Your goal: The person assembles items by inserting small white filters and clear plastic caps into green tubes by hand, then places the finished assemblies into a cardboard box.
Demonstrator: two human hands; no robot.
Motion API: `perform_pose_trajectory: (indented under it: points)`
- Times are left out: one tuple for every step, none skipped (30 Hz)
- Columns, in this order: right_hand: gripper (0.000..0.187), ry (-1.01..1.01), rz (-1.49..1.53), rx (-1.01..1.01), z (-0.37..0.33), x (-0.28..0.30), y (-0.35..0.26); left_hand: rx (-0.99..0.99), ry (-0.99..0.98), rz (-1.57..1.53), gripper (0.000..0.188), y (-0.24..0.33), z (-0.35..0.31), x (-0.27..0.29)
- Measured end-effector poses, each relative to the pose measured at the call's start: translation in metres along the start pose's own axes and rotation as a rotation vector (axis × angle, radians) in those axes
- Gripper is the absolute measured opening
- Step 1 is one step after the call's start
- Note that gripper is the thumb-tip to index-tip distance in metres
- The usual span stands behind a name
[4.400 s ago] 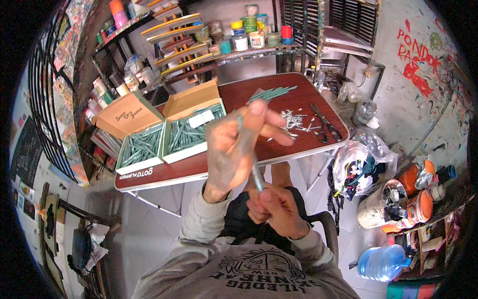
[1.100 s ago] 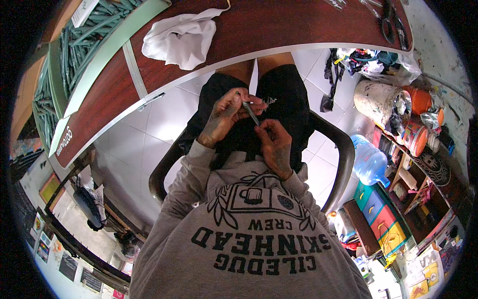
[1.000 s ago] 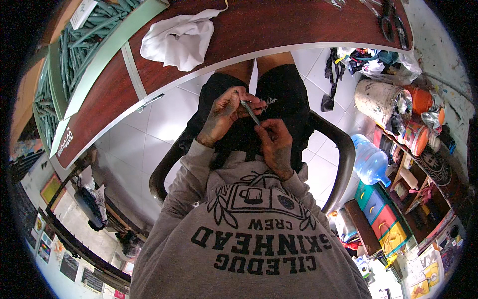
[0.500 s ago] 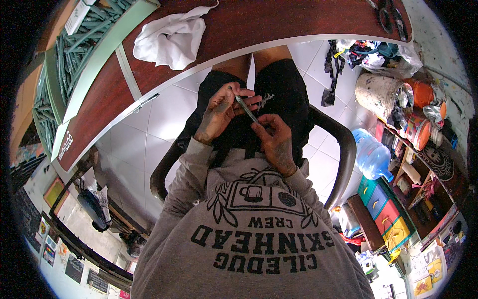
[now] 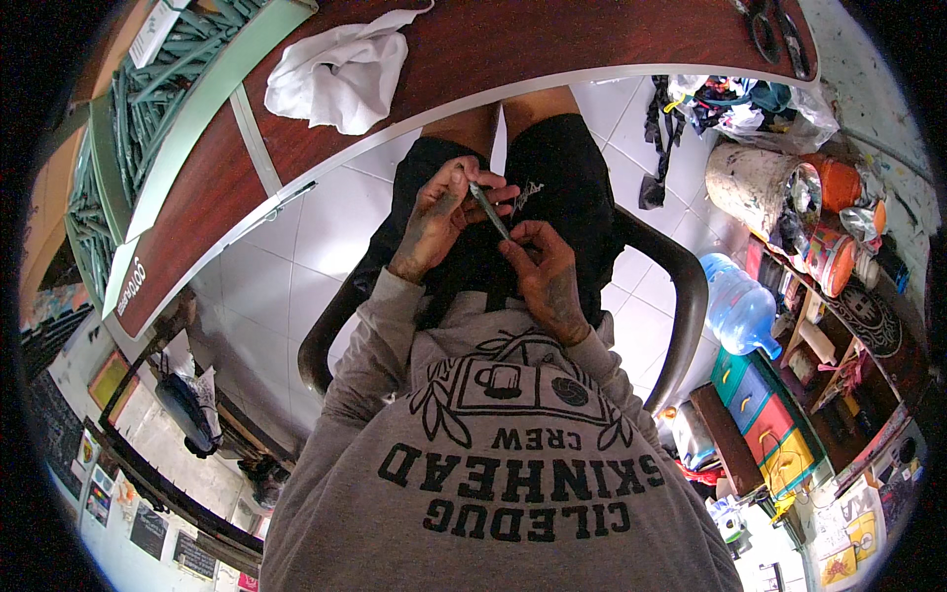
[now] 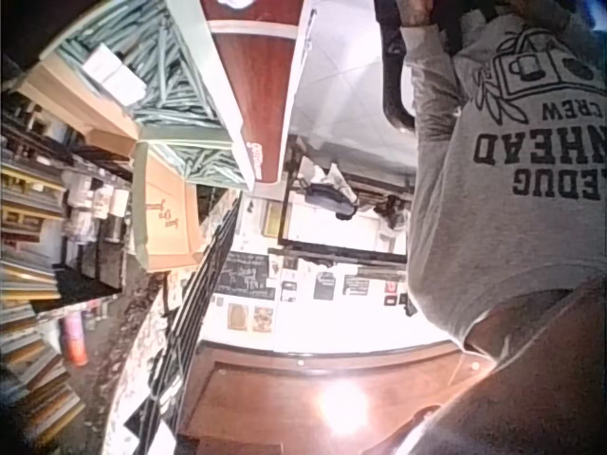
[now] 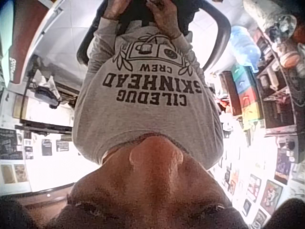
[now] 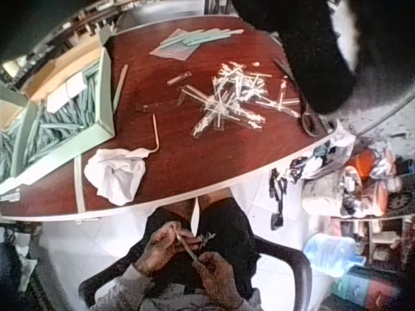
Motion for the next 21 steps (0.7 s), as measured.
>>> perform_pose_trajectory:
  points:
    - [0.016, 0.002, -0.011, 0.011, 0.0, 0.0, -0.001, 0.006, 0.006, 0.003, 0.033, 0.0, 0.0, 0.0]
    - [0.016, 0.004, -0.004, 0.016, 0.0, 0.0, -0.001, 0.004, -0.004, 0.001, 0.033, -0.001, 0.0, -0.001]
    - [0.016, 0.006, 0.002, 0.022, 0.001, 0.0, 0.0, 0.002, -0.014, -0.002, 0.033, -0.001, 0.001, -0.001]
    - [0.016, 0.008, 0.008, 0.027, 0.001, 0.0, 0.0, 0.0, -0.024, -0.005, 0.033, -0.001, 0.001, -0.001]
    - [0.015, 0.006, 0.008, 0.018, 0.002, 0.0, 0.001, 0.005, -0.022, -0.002, 0.033, -0.001, 0.001, -0.001]
    - [0.015, 0.004, 0.009, 0.009, 0.002, 0.0, 0.002, 0.01, -0.02, 0.001, 0.032, -0.001, 0.001, -0.001]
    - [0.015, 0.002, 0.01, -0.001, 0.002, 0.0, 0.003, 0.015, -0.018, 0.004, 0.032, -0.002, 0.001, -0.001]
    - [0.015, -0.002, 0.012, 0.001, 0.003, 0.0, 0.006, 0.013, -0.027, 0.008, 0.032, -0.002, 0.001, -0.001]
    - [0.015, -0.006, 0.013, 0.002, 0.003, -0.001, 0.007, 0.009, -0.035, 0.01, 0.033, -0.003, 0.002, 0.0]
    - [0.015, -0.01, 0.013, 0.003, 0.003, -0.001, 0.008, 0.006, -0.044, 0.013, 0.033, -0.003, 0.003, 0.0]
    - [0.016, -0.007, 0.028, -0.022, 0.001, 0.001, 0.01, 0.009, -0.039, -0.007, 0.033, -0.004, 0.004, 0.001]
    - [0.016, -0.004, 0.043, -0.046, -0.005, 0.001, 0.001, 0.011, -0.034, -0.027, 0.033, -0.005, 0.005, 0.003]
    - [0.017, 0.026, 0.047, -0.059, -0.01, 0.002, -0.009, 0.012, -0.027, -0.046, 0.033, -0.004, 0.005, 0.004]
    - [0.018, 0.056, 0.052, -0.072, -0.016, 0.002, -0.02, 0.007, -0.03, -0.048, 0.034, -0.003, 0.005, 0.004]
    - [0.02, 0.118, 0.047, -0.075, -0.022, 0.0, -0.03, 0.004, -0.033, -0.051, 0.034, -0.002, 0.005, 0.004]
    - [0.021, 0.116, 0.029, -0.086, -0.022, 0.001, -0.03, 0.0, -0.037, -0.055, 0.034, -0.001, 0.005, 0.003]
    - [0.023, 0.114, 0.012, -0.099, -0.022, 0.001, -0.028, 0.0, -0.048, -0.04, 0.034, 0.0, 0.004, 0.002]
    - [0.024, 0.046, -0.021, -0.119, -0.018, 0.005, -0.023, -0.002, -0.056, -0.027, 0.034, 0.003, 0.004, -0.001]
    - [0.026, -0.022, -0.054, -0.139, -0.016, 0.004, -0.018, -0.004, -0.064, -0.013, 0.035, 0.005, 0.003, -0.003]
    - [0.025, -0.015, -0.054, -0.141, -0.016, 0.005, -0.014, 0.0, -0.073, -0.001, 0.035, 0.005, 0.002, -0.003]
    - [0.025, -0.008, -0.052, -0.141, -0.016, 0.005, -0.014, 0.005, -0.084, 0.013, 0.035, 0.005, 0.001, -0.004]
Point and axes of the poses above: each hand's wrist, its own z-axis towards the middle knuckle, its own x-axis out of the back of the hand, y = z × x, the point moved 8 cm from there along z, towards the middle knuckle, and after that the axes turned 13 degrees about -x, right-handed, at the moved point
